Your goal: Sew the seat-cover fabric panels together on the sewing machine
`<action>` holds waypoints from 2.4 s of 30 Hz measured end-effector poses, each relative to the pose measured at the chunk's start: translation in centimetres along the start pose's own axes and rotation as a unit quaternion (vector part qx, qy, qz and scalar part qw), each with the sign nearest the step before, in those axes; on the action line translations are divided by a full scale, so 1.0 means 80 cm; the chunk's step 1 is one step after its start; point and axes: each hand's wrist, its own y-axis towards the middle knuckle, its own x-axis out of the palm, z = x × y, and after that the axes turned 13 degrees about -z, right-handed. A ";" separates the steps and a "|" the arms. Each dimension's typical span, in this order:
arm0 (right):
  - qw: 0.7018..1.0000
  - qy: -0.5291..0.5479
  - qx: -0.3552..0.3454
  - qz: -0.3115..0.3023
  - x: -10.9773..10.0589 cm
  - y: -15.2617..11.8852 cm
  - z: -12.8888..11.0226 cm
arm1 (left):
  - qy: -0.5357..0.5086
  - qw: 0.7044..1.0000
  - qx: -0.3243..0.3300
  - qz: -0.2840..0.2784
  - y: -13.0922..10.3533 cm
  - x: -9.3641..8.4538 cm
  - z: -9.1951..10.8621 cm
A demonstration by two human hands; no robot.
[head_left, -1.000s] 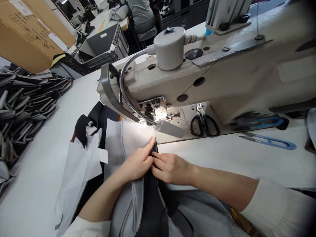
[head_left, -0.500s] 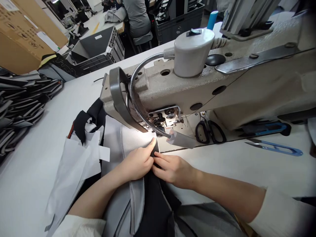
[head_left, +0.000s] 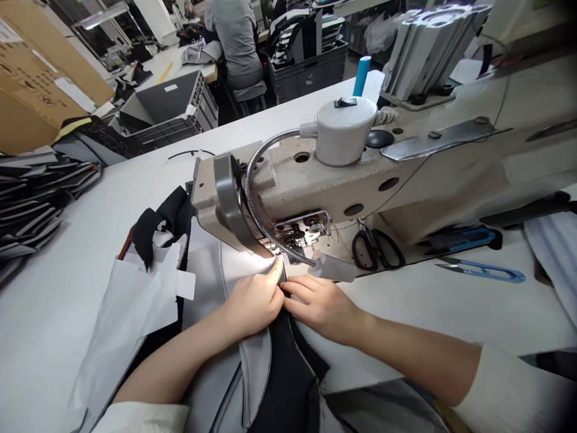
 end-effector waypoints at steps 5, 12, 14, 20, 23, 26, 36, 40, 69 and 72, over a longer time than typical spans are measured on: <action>0.997 0.029 0.021 -0.063 -0.004 -0.004 0.009 | 0.043 0.999 -0.026 -0.005 -0.017 0.004 0.011; 0.986 0.084 -0.075 -0.123 -0.016 -0.024 0.010 | -0.003 1.000 -0.030 -0.008 -0.063 0.026 0.014; 0.985 0.081 -0.065 -0.136 -0.014 -0.026 0.005 | 0.004 0.997 -0.069 0.017 -0.071 0.037 0.021; 0.980 0.062 -0.101 -0.159 -0.001 -0.010 -0.004 | 0.060 0.992 -0.101 0.041 -0.067 0.053 0.041; 0.986 0.055 -0.111 -0.114 0.000 -0.009 0.001 | 0.085 0.993 -0.077 0.027 -0.063 0.060 0.037; 0.992 0.043 -0.111 -0.049 -0.005 -0.017 0.007 | 0.078 0.995 -0.052 0.036 -0.065 0.068 0.023; 0.976 0.027 -0.213 -0.028 0.005 -0.019 -0.004 | -0.065 0.995 -0.006 0.082 -0.064 0.070 0.001; 0.985 -0.011 -0.159 -0.058 0.014 -0.014 -0.029 | -0.044 0.996 0.001 0.077 -0.062 0.069 0.004; 0.994 -0.074 -0.070 0.027 0.000 -0.025 -0.019 | -0.006 0.998 -0.033 0.051 -0.036 0.052 0.017; 0.997 -0.067 -0.044 0.000 -0.001 -0.024 -0.006 | -0.001 0.997 -0.047 0.054 -0.024 0.038 0.018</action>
